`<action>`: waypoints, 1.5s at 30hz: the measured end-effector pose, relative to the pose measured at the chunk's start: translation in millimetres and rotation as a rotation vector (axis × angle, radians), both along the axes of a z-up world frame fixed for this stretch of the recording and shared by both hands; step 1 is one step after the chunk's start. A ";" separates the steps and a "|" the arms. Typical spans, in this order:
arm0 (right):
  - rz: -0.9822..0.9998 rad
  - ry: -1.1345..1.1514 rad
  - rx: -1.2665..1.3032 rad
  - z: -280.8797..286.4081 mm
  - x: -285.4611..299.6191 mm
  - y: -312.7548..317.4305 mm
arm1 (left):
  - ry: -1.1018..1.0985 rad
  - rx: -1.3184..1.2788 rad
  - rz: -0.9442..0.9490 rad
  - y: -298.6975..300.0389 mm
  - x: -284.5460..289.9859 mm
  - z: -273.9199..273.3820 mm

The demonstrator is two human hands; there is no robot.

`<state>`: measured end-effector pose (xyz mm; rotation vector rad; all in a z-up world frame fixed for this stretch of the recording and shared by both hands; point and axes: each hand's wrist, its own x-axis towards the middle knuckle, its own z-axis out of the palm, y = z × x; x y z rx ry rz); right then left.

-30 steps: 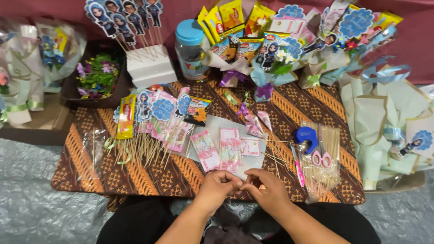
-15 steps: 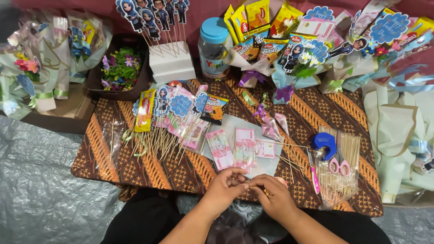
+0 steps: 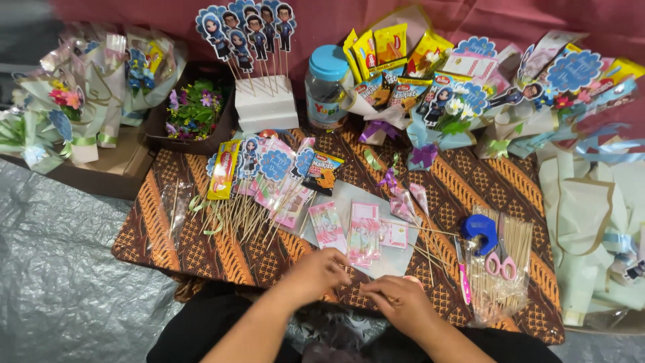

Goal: Assembling a money bouquet by folding banknotes and attaching them to wooden skewers

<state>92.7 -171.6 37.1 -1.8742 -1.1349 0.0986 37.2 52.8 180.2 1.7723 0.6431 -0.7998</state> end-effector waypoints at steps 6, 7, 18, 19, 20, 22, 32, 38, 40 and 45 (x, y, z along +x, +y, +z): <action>0.397 0.113 -0.376 -31.7 -4.2 -4.0 | -0.263 0.748 0.112 120.8 26.1 -121.9; 0.395 0.102 -0.373 -39.1 -1.6 -4.1 | -0.273 0.752 0.115 114.1 30.8 -110.9; 0.542 0.144 -0.783 -86.1 -2.7 -2.4 | -0.117 0.997 0.032 122.5 76.5 -205.8; 0.540 0.139 -0.780 -90.3 -0.7 -1.7 | -0.122 1.001 0.033 122.7 81.6 -202.9; 0.521 0.121 -0.777 -94.5 -0.1 -3.5 | -0.063 0.979 0.028 120.7 85.0 -201.3; 0.499 0.100 -0.772 -103.0 2.4 -6.8 | -0.008 0.959 0.023 118.6 90.8 -210.8; 0.525 0.070 -0.734 -114.9 0.0 -12.9 | -0.205 0.836 0.128 106.1 92.7 -184.6; 0.531 0.083 -0.726 -107.6 3.0 -12.5 | 0.061 0.813 0.116 112.3 86.4 -146.6; 0.533 0.083 -0.713 -107.6 4.0 -11.1 | 0.123 0.797 0.079 109.6 85.4 -143.1; 0.516 0.038 -0.724 -97.0 0.1 -9.5 | -0.004 0.666 0.276 112.9 78.9 -145.6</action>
